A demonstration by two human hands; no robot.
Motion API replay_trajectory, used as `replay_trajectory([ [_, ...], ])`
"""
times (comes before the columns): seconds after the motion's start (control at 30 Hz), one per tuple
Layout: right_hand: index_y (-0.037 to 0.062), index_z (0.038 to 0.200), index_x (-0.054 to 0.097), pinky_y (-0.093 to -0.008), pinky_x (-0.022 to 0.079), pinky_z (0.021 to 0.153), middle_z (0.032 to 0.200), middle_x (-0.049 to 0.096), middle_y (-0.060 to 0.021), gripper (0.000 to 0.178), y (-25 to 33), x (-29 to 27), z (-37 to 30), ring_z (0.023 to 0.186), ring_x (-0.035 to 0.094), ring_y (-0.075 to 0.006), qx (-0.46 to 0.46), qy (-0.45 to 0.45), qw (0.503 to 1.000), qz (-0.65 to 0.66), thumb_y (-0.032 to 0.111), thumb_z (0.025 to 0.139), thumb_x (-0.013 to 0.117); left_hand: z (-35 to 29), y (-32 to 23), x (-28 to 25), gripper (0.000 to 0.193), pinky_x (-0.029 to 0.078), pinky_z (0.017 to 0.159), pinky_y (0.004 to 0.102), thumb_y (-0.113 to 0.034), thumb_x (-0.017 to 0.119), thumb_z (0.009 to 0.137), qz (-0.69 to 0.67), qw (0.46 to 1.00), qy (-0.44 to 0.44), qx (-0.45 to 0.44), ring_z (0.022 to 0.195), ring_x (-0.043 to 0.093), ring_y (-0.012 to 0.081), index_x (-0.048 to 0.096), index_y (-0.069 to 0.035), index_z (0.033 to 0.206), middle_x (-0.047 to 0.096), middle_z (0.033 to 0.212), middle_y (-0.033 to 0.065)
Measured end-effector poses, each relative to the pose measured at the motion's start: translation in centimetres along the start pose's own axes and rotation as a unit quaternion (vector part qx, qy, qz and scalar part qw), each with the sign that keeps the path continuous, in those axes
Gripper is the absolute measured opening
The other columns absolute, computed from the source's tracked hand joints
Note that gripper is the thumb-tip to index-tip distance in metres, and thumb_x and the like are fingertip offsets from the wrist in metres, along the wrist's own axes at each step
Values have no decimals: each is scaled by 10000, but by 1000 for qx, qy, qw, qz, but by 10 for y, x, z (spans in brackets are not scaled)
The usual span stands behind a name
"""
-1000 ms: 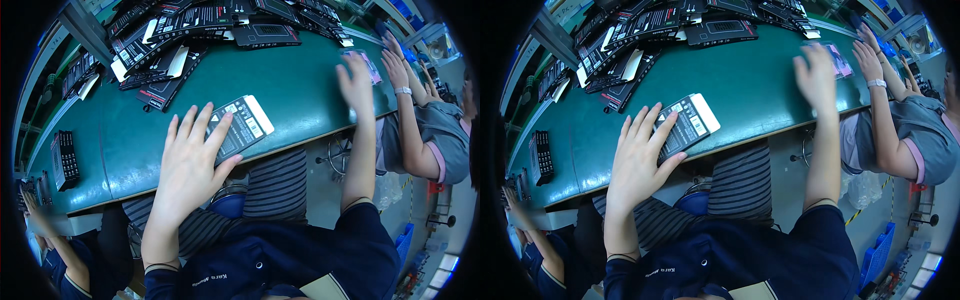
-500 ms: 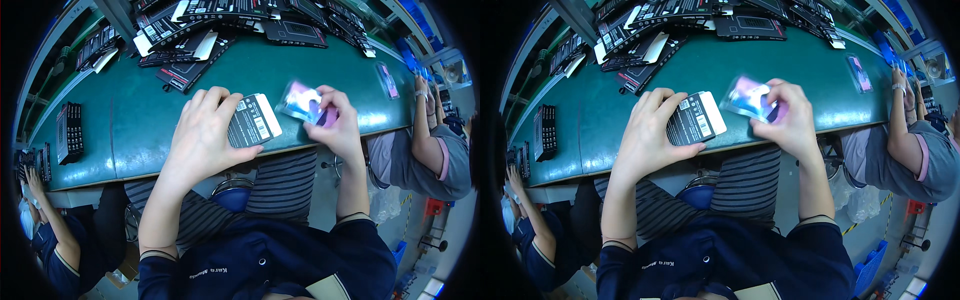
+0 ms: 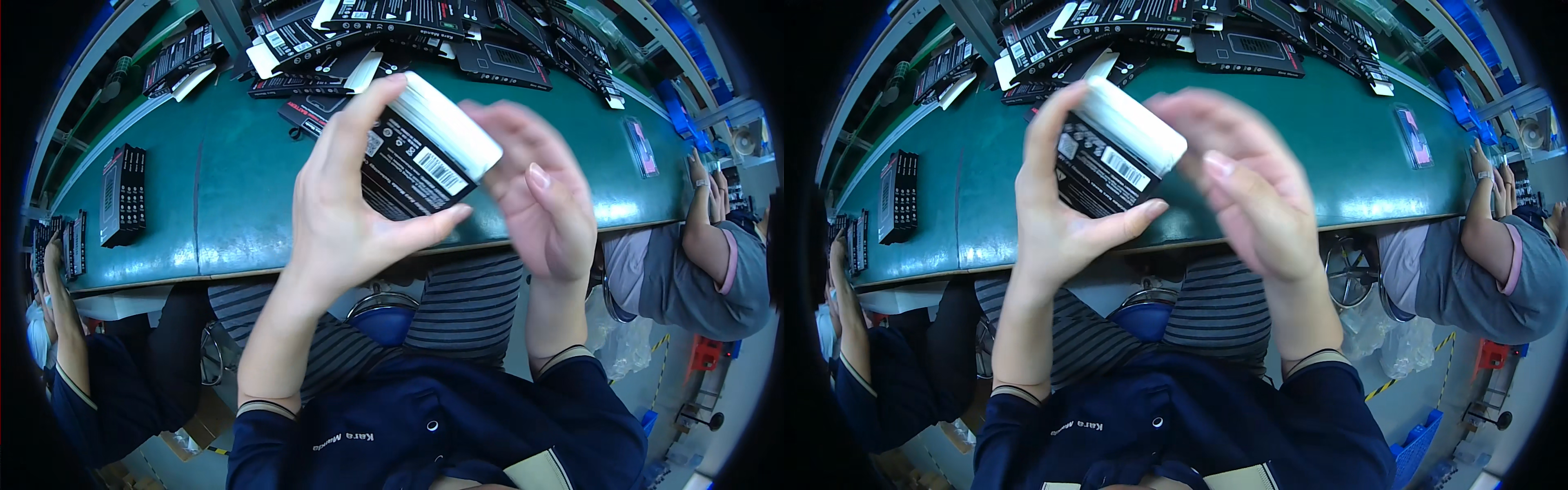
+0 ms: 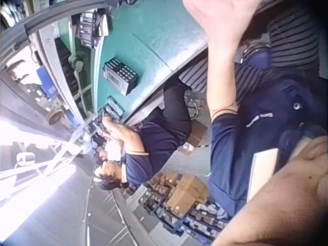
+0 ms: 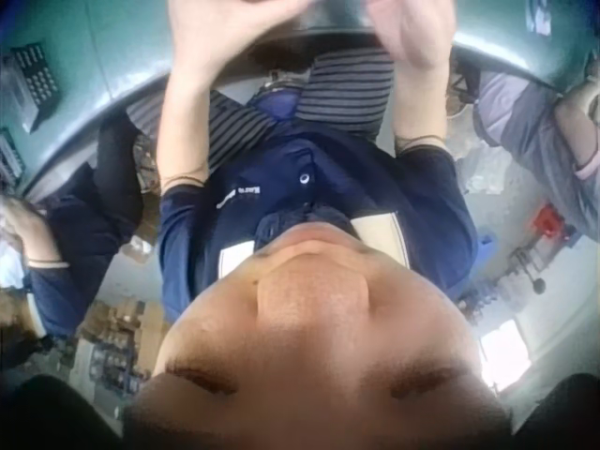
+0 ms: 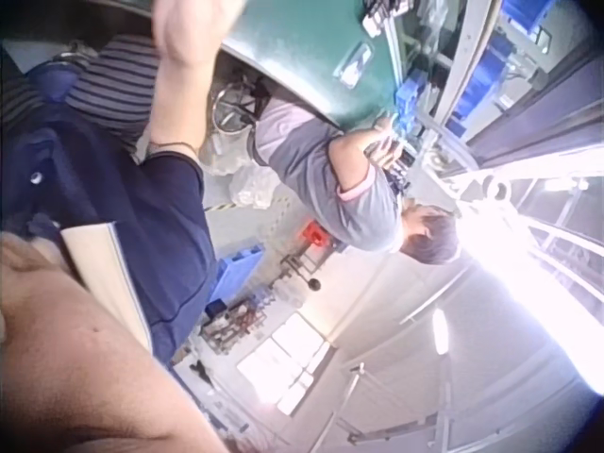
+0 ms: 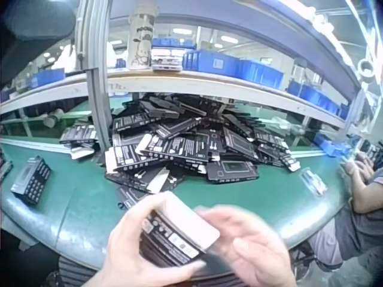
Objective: The person sits at a green assembly table and repeatedly picks up small black rectangular boxes from a large cardboard bin. They place each box into a clear plastic sleeve, seal the sleeve, and stack the packaged items on the table. The process is repetitive and involves handling the boxes and sleeves by hand.
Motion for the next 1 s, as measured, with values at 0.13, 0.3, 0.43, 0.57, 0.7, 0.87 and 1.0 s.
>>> replay_trajectory([
  [0.13, -97, 1283, 574, -335, 470, 1018, 1258, 641, -179, 359, -16, 46, 3, 1152, 617, -219, 48, -79, 995, 23, 109, 990, 540, -19, -2, 14, 886, 510, 862, 336, -234, 999, 567, -51, 974, -190, 109, 973, 599, 208, 451, -52, 1238, 558, 1171, 99],
  [0.3, -35, 1131, 655, -332, 534, 890, 1175, 669, -194, 193, -28, 52, 6, 1034, 668, -261, -294, -13, 888, -354, 17, 955, 597, -20, -11, -8, 372, 506, 885, 282, 28, 660, 936, -442, 880, -167, -49, 1033, 577, 161, 390, -67, 1175, 574, 1170, 165],
  [0.43, -41, 1093, 614, -342, 540, 890, 1177, 648, -210, 150, -34, 51, 1, 1045, 660, -259, -281, -15, 903, -324, -31, 944, 620, -23, -16, -4, 320, 491, 895, 273, 63, 586, 966, -401, 900, -173, 2, 1013, 617, 173, 389, -47, 1193, 614, 1143, 181],
  [0.57, -20, 1137, 483, -310, 528, 920, 1132, 649, -221, 165, -38, 58, 4, 1021, 656, -197, -233, -56, 961, -135, -41, 989, 553, -23, -22, -11, 232, 459, 920, 316, 16, 586, 976, -365, 915, -166, -33, 1014, 609, 188, 480, -69, 1165, 635, 1093, 162],
  [0.7, 38, 1152, 432, -314, 546, 856, 1149, 630, -237, 357, -49, 48, 5, 996, 656, -204, -258, -22, 947, -190, -106, 902, 643, -23, -16, -7, 227, 491, 890, 289, 38, 644, 941, -347, 919, -187, 24, 1008, 628, 198, 508, -33, 1109, 638, 1094, 163],
  [0.87, 107, 1112, 485, -397, 549, 710, 1091, 665, -230, 527, -53, 45, -10, 915, 689, -320, -304, 5, 868, -392, -133, 737, 766, -40, -4, -28, 326, 421, 1038, 382, -150, 568, 1014, -195, 955, -212, -69, 1227, 525, 260, 492, -10, 1299, 523, 1322, 188],
  [1.0, 64, 867, 606, -492, 516, 893, 1198, 679, -149, 228, -52, 64, -22, 1080, 672, -360, -313, 212, 804, -459, 56, 749, 800, -54, -2, -43, 571, 376, 1100, 356, -160, 518, 1028, -479, 793, -126, -354, 1306, 482, 240, 294, -1, 1529, 460, 1441, 166],
])
Point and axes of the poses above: each hand's wrist, its own z-axis towards the middle knuckle, its own x-axis out of the palm, y = z × x, the point moved 3 cm from there along z, towards the middle knuckle
